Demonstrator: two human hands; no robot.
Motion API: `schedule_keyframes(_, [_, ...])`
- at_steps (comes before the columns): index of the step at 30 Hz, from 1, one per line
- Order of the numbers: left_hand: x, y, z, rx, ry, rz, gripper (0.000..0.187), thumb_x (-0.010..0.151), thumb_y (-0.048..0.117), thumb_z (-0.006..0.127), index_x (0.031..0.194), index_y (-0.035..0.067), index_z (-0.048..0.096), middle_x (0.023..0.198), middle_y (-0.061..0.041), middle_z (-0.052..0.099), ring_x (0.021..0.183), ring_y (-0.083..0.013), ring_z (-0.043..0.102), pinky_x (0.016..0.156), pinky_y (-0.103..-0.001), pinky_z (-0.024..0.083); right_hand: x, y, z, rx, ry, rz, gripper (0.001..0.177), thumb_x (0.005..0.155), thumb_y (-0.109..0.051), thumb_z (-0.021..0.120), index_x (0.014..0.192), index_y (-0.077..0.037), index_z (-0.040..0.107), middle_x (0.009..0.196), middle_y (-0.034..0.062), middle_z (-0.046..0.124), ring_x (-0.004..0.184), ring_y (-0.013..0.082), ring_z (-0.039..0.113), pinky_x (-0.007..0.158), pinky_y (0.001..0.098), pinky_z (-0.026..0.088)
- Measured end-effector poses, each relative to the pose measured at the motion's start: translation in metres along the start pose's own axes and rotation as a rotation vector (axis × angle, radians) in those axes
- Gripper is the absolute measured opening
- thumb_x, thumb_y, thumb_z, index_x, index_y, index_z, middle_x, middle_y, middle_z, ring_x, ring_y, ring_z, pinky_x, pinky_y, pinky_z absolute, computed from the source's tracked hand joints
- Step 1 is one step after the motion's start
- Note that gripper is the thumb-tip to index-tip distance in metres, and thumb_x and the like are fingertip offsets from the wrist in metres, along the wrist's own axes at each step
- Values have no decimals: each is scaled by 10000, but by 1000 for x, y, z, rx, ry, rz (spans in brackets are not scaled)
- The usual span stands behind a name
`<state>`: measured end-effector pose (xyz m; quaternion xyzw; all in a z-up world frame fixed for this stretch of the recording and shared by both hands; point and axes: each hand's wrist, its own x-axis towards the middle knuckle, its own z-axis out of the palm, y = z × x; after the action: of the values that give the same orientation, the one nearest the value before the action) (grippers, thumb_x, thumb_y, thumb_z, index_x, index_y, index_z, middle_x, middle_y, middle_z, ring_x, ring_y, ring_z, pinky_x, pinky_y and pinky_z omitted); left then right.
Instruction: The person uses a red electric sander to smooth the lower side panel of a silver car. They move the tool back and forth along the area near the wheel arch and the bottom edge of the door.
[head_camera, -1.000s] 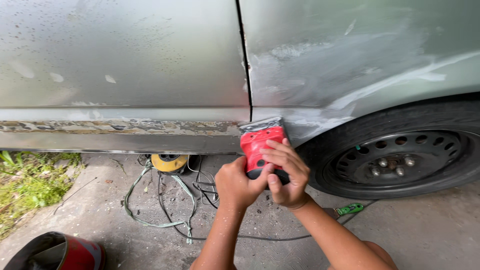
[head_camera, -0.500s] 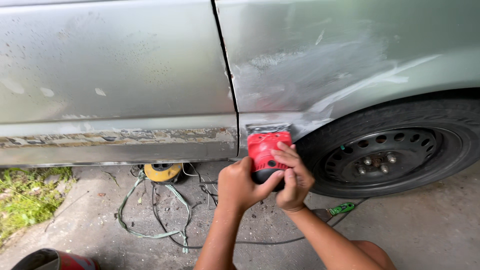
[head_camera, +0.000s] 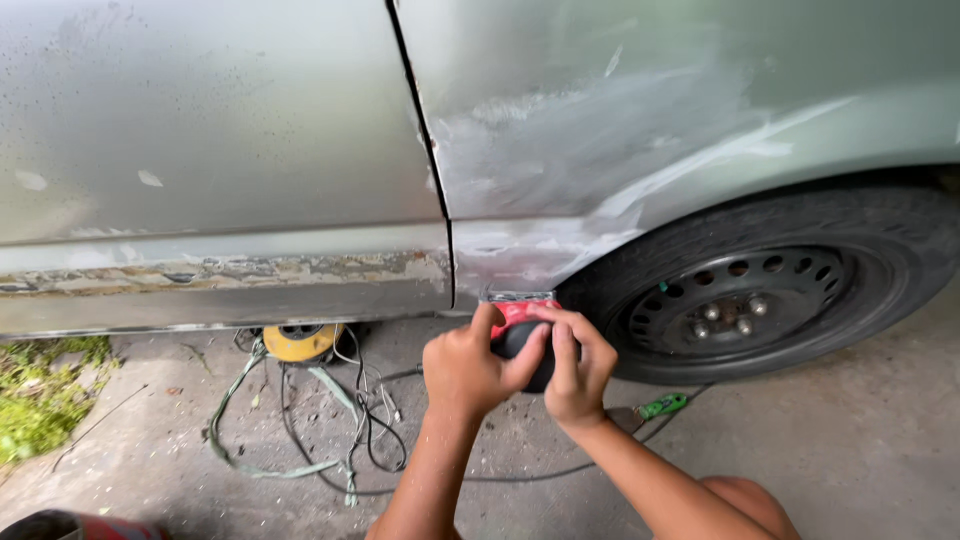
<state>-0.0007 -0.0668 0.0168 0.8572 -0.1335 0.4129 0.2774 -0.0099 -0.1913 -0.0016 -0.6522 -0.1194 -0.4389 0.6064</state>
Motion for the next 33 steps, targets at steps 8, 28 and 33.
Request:
schedule_keyframes(8, [1,16,-33,-121,9,88,537,750,596,737,1086,182,674,802,34,715,609,-196,694,518,-327,511,32,-53,-14,54,-179,-361,348,1007,-285,503,999,19,671,1032,202,742,1014,362,760,1066,563,570])
schedule_keyframes(28, [11,-29,-43,87,-505,178,914,746,771,706,1509,313,501,838,26,742,654,-251,718,473,-420,478,29,-27,8,9,-130,-442,290,998,-164,472,986,36,680,989,195,739,959,369,757,971,511,598])
schedule_keyframes(33, [11,-15,-26,36,-427,196,886,607,760,797,1416,456,601,635,11,656,563,-282,707,552,-402,580,28,-6,-6,1,14,-486,287,910,-175,581,892,54,754,881,181,775,863,384,780,965,500,563])
